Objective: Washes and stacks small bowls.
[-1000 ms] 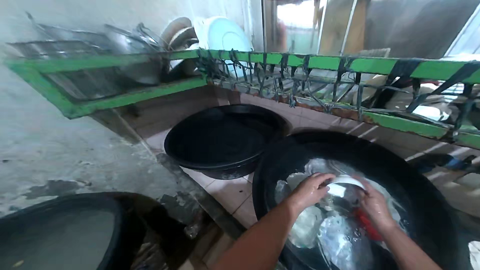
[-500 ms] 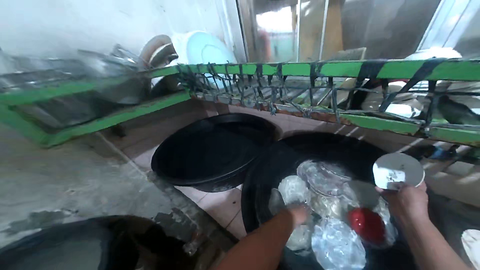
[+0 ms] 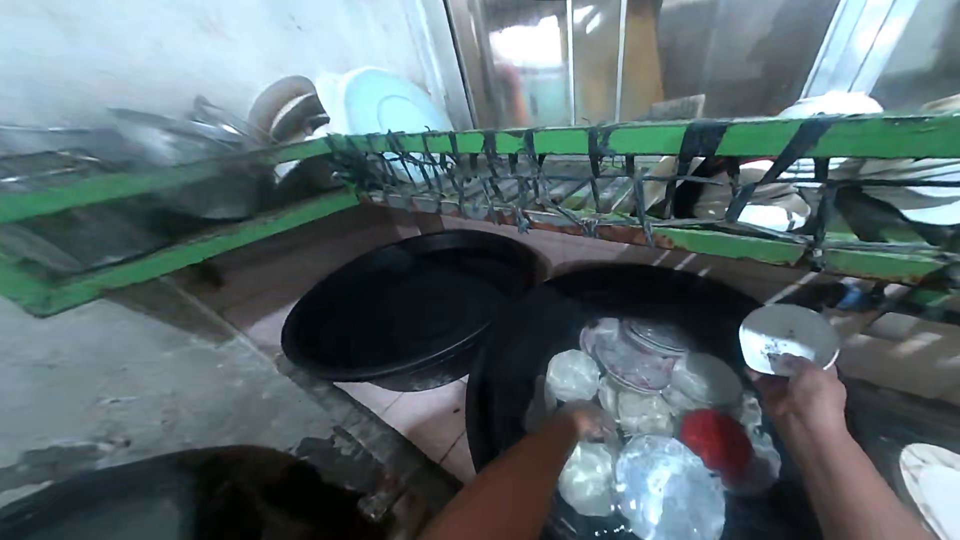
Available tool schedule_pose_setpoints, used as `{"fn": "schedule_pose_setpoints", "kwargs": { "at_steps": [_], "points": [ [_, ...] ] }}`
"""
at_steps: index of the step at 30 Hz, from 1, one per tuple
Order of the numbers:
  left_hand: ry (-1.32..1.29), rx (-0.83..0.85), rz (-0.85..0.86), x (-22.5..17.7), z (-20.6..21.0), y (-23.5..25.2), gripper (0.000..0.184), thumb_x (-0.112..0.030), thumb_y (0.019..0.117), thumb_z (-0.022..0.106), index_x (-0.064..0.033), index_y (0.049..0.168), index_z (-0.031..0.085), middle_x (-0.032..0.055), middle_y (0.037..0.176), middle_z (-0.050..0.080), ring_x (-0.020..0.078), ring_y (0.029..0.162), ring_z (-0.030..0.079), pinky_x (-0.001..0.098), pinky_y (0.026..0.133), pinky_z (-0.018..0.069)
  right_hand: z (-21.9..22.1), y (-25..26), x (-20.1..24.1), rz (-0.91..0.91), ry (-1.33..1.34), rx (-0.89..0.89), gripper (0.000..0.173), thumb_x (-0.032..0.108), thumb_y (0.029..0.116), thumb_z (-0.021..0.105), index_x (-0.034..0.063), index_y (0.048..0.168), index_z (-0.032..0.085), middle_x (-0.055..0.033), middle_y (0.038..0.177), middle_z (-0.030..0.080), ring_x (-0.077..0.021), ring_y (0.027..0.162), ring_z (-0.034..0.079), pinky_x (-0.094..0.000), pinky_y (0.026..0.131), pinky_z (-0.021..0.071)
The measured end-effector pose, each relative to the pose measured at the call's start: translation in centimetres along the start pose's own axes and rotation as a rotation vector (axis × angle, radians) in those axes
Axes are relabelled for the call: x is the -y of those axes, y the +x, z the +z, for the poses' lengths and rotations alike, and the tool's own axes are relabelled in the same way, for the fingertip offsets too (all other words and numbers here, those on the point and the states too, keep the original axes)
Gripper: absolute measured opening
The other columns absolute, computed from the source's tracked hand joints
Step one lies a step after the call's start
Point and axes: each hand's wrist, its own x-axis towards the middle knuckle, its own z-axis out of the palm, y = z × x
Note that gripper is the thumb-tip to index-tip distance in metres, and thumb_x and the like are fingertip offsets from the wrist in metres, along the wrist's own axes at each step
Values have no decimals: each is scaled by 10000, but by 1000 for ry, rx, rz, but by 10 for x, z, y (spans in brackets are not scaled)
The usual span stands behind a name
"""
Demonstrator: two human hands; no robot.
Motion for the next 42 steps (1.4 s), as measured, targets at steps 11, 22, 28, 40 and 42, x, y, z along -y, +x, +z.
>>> {"fn": "schedule_pose_setpoints", "kwargs": {
  "at_steps": [11, 22, 28, 40, 42],
  "points": [
    [-812, -509, -18, -17, -9, 32, 426, -327, 1106, 443, -10, 1356, 580, 179, 1190, 619, 239, 974, 589, 404, 849, 493, 6, -4, 3, 26, 43, 12, 381, 134, 1067, 419, 117, 1445, 371, -103, 1023, 566, -165, 702, 609, -341, 567, 530],
    [-563, -644, -138, -34, -20, 56, 323, -140, 1038, 575, 71, 1282, 597, 231, 1168, 658, 303, 1051, 648, 443, 948, 523, -1, 4, 4, 32, 113, -12, 393, 113, 1038, 458, 125, 1424, 387, -118, 1061, 586, -199, 787, 646, -390, 621, 562],
    [-492, -755, -265, -1, -45, 40, 412, -211, 1078, 506, 53, 1394, 525, 284, 1305, 611, 395, 1218, 602, 530, 1053, 465, -2, 3, 6, 48, 118, -17, 409, 120, 1038, 456, 129, 1440, 382, -124, 1064, 591, -204, 782, 648, -389, 615, 562],
    [-798, -614, -99, 16, -62, 12, 526, -417, 1105, 411, -1, 1394, 550, 241, 1288, 628, 334, 1177, 616, 520, 1016, 484, 0, 4, 4, 54, 109, 30, 373, 129, 1042, 445, 134, 1413, 406, -107, 1087, 588, -201, 822, 651, -397, 639, 566],
    [-854, -584, -75, 15, -63, 12, 456, -355, 1081, 503, -8, 1371, 554, 209, 1218, 653, 289, 1083, 644, 477, 951, 521, 0, 6, 2, 52, 89, 31, 378, 141, 1045, 445, 135, 1421, 403, -111, 1089, 588, -203, 822, 650, -395, 634, 566]
  ]
}}
